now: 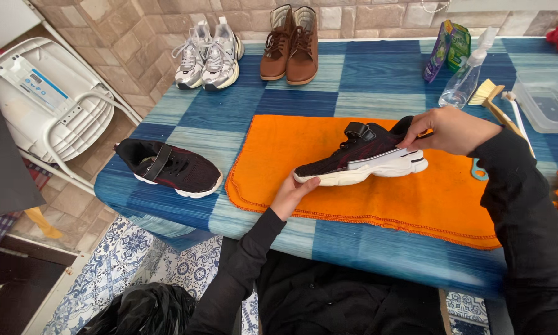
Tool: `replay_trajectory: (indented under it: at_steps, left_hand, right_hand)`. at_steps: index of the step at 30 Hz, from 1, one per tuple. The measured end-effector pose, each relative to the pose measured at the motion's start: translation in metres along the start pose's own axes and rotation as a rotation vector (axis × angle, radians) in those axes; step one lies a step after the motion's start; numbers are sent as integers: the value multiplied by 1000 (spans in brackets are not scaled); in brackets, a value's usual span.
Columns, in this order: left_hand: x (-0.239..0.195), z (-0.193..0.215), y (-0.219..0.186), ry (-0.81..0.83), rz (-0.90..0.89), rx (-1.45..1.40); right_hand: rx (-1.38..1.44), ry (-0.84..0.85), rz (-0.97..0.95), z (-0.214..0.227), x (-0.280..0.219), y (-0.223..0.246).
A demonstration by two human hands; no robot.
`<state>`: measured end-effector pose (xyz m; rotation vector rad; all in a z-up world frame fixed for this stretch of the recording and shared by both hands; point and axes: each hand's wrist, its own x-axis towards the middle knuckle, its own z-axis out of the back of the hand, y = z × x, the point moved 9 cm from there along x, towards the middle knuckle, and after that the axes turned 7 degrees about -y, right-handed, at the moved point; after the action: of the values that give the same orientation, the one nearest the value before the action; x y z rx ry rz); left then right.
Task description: The person scrubs a black sneaker with a white sole using a small brush. They rotate the shoe to clean the upper, sides, and sole, then set it down on an orange mat.
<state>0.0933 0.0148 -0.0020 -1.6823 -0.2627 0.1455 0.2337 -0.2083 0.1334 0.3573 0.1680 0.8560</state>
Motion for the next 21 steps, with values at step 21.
replay_trajectory:
  at_steps: [21]
  left_hand:
    - [-7,-8,-14,44,16,-103]
  right_hand:
    - [239,-35,-236,34,-23,-31]
